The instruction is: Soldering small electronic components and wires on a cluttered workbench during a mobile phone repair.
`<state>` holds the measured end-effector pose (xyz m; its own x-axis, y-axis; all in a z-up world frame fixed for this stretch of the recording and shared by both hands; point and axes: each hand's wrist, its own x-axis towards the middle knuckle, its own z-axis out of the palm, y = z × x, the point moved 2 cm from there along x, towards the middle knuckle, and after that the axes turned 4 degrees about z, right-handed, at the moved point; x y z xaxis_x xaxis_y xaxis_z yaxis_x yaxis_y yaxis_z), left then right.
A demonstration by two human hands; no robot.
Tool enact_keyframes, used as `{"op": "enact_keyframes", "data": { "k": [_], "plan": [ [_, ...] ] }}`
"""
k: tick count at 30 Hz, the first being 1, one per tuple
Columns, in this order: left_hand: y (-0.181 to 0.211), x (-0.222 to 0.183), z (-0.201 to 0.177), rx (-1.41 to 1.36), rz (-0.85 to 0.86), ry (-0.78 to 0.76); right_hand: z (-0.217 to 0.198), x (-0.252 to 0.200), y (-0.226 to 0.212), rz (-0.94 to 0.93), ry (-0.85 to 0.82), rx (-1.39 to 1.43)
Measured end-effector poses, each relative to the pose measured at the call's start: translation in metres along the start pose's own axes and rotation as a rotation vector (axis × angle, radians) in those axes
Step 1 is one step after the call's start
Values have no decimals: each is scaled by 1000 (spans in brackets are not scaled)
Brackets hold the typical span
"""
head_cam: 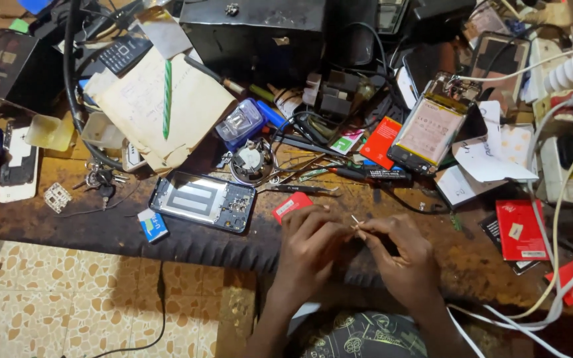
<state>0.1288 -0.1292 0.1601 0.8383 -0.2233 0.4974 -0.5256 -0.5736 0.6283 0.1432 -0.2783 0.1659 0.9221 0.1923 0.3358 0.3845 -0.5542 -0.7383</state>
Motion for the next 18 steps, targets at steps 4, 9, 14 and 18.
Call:
{"op": "enact_keyframes", "data": {
  "k": [4, 9, 14, 18],
  "plan": [
    [-2, -3, -3, -46, -32, 79, -3, 0, -4, 23, 70, 20],
    [-1, -3, 2, 12, -18, 94, -8, -11, -2, -35, 189, 76],
    [-1, -2, 7, 97, 31, 68, -10, -24, 1, -29, 207, -21],
    [3, 6, 4, 123, 39, 33, -9, -26, 3, -16, 161, -109]
  ]
}}
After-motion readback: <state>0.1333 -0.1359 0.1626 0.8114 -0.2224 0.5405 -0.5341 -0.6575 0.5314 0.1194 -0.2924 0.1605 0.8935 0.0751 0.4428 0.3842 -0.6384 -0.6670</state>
